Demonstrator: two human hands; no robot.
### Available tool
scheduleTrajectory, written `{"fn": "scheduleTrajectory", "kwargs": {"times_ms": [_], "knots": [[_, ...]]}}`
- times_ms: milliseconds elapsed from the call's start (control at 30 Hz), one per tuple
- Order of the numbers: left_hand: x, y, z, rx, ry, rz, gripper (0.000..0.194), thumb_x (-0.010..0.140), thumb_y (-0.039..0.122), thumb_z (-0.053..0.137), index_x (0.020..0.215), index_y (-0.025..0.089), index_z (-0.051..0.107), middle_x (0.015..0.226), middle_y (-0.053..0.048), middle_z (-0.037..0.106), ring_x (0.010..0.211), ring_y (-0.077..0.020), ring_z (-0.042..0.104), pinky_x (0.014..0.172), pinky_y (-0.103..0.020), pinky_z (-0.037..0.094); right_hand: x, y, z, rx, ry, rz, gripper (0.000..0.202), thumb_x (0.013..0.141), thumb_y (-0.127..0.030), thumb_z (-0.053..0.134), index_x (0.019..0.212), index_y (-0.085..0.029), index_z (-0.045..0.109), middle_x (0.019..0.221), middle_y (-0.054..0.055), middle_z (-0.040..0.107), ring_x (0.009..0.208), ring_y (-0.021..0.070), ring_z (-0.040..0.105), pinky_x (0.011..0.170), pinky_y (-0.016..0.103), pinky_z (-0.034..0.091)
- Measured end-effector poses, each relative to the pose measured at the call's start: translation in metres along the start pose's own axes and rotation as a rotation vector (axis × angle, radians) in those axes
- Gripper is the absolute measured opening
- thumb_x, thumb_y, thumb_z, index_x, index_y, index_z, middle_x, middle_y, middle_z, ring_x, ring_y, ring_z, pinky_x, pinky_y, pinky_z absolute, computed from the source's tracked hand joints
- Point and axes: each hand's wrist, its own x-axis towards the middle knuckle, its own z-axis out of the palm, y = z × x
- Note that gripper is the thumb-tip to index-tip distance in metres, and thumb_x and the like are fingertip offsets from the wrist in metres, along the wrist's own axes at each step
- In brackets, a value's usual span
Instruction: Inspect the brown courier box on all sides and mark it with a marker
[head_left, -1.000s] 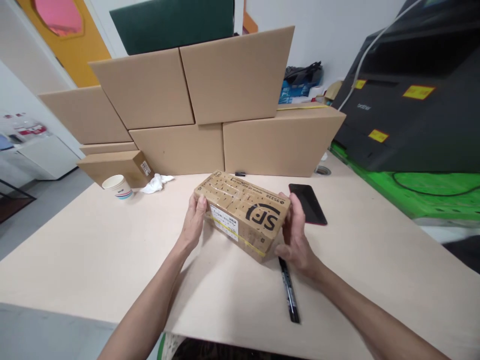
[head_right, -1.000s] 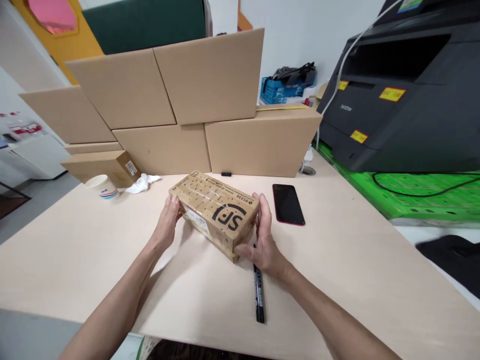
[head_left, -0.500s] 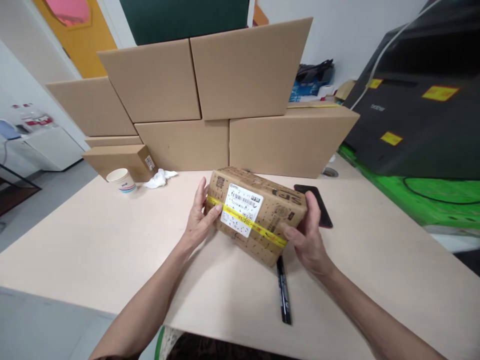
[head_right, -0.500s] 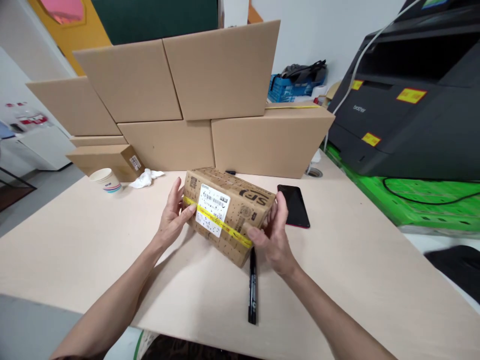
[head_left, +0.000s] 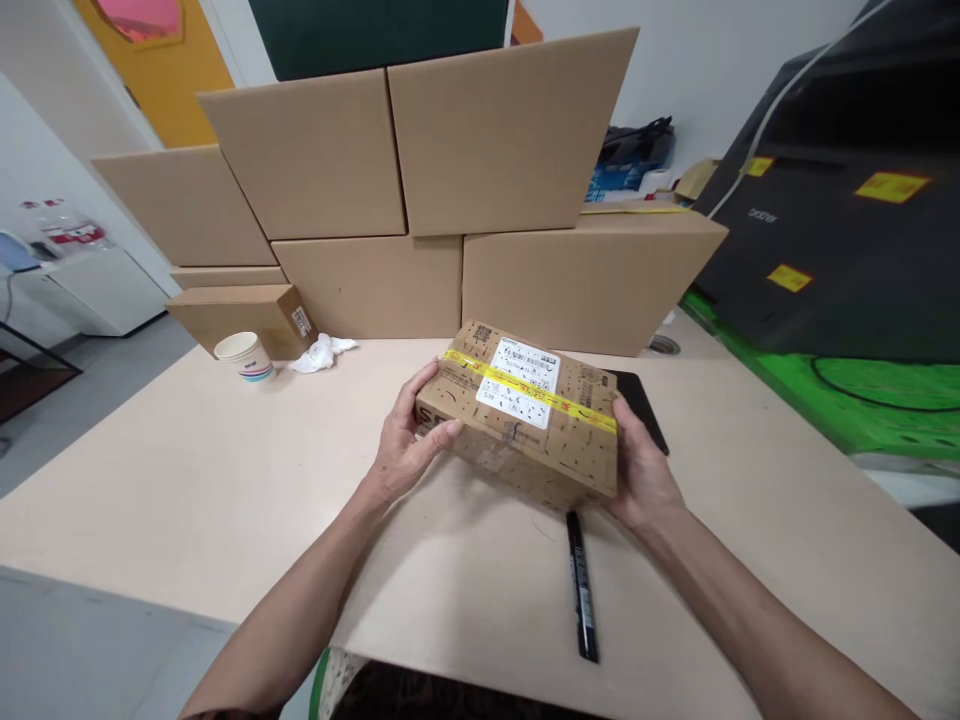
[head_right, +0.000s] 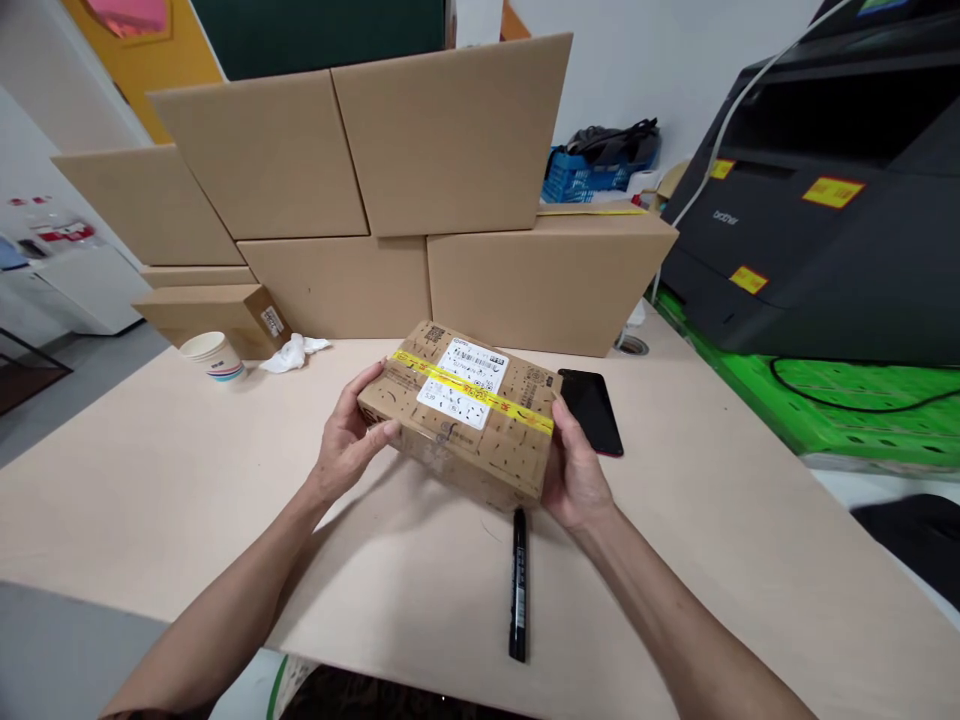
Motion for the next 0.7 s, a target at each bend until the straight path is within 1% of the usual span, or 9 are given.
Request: {"fn": "scheduleTrajectory", "kwargs": {"times_ms": [100, 200, 300, 400, 467, 533, 633, 700], "knots": [[0.001, 0.000, 0.001, 0.025, 0.128, -0.023, 0.060, 0.077, 0.034, 0.086, 0.134, 0.032, 0.066, 0.149, -0.007, 0.058, 0.140, -0.0321, 0.051, 0.121, -0.046, 0.039, 0.000, 0.004, 0.000, -0.003, -0.014, 0.073, 0.049, 0.081, -0.071, 0.064, 0.115, -0.036, 0.070, 0.107, 0.002, 0.081, 0.114, 0.0353, 0.072, 0.091, 0.057, 0.059], [0.002, 0.000, 0.001, 0.037, 0.235, -0.045, 0.055, 0.081, 0.044, 0.082, 0.132, 0.029, 0.068, 0.138, -0.008, 0.066, 0.131, -0.0307, 0.059, 0.115, -0.045, 0.046, 0.001, 0.010, -0.002, -0.031, 0.003, 0.074, 0.051, 0.077, -0.071, 0.070, 0.112, -0.035, 0.070, 0.102, 0.002, 0.081, 0.111, 0.0353, 0.072, 0.086, 0.054, 0.060], [0.005, -0.002, -0.003, 0.024, 0.290, -0.091, 0.057, 0.084, 0.053, 0.076, 0.134, 0.026, 0.068, 0.128, -0.009, 0.072, 0.123, -0.0295, 0.064, 0.109, -0.045, 0.051, 0.004, 0.012, -0.005, -0.061, 0.037, 0.026, 0.049, 0.074, -0.069, 0.075, 0.106, -0.033, 0.068, 0.086, 0.000, 0.078, 0.095, 0.0315, 0.074, 0.077, 0.047, 0.060], [0.008, -0.006, -0.010, 0.032, 0.348, -0.115, 0.056, 0.086, 0.055, 0.074, 0.132, 0.024, 0.069, 0.129, -0.008, 0.073, 0.123, -0.0272, 0.065, 0.111, -0.043, 0.049, 0.006, 0.014, -0.008, -0.110, 0.071, -0.015, 0.049, 0.069, -0.067, 0.080, 0.098, -0.031, 0.065, 0.073, -0.003, 0.071, 0.078, 0.0265, 0.070, 0.066, 0.040, 0.056], [0.011, -0.007, -0.014, 0.008, 0.369, -0.124, 0.053, 0.087, 0.054, 0.073, 0.130, 0.024, 0.071, 0.130, -0.008, 0.073, 0.125, -0.0260, 0.064, 0.113, -0.043, 0.048, 0.007, 0.015, -0.009, -0.145, 0.079, -0.041, 0.051, 0.065, -0.066, 0.083, 0.095, -0.030, 0.064, 0.074, -0.003, 0.070, 0.074, 0.0248, 0.068, 0.060, 0.036, 0.053], [0.013, -0.007, -0.016, -0.053, 0.374, -0.146, 0.051, 0.086, 0.054, 0.074, 0.128, 0.023, 0.073, 0.125, -0.008, 0.075, 0.123, -0.0258, 0.066, 0.112, -0.044, 0.049, 0.007, 0.016, -0.009, -0.158, 0.074, -0.057, 0.052, 0.062, -0.067, 0.085, 0.091, -0.029, 0.063, 0.078, -0.001, 0.072, 0.075, 0.0247, 0.068, 0.059, 0.035, 0.052], [0.016, -0.003, -0.015, -0.179, 0.362, -0.210, 0.051, 0.084, 0.053, 0.077, 0.125, 0.023, 0.073, 0.114, -0.007, 0.078, 0.117, -0.0266, 0.069, 0.107, -0.046, 0.053, 0.009, 0.018, -0.011, -0.131, 0.058, -0.064, 0.047, 0.065, -0.066, 0.084, 0.087, -0.029, 0.063, 0.081, -0.001, 0.075, 0.082, 0.0267, 0.071, 0.064, 0.039, 0.057], [0.016, 0.000, -0.012, -0.250, 0.329, -0.229, 0.051, 0.082, 0.052, 0.079, 0.124, 0.024, 0.074, 0.117, -0.008, 0.077, 0.118, -0.0277, 0.069, 0.106, -0.046, 0.054, 0.011, 0.018, -0.013, -0.103, 0.044, -0.066, 0.043, 0.066, -0.063, 0.084, 0.083, -0.030, 0.064, 0.082, 0.000, 0.076, 0.089, 0.0291, 0.073, 0.069, 0.043, 0.060]]}}
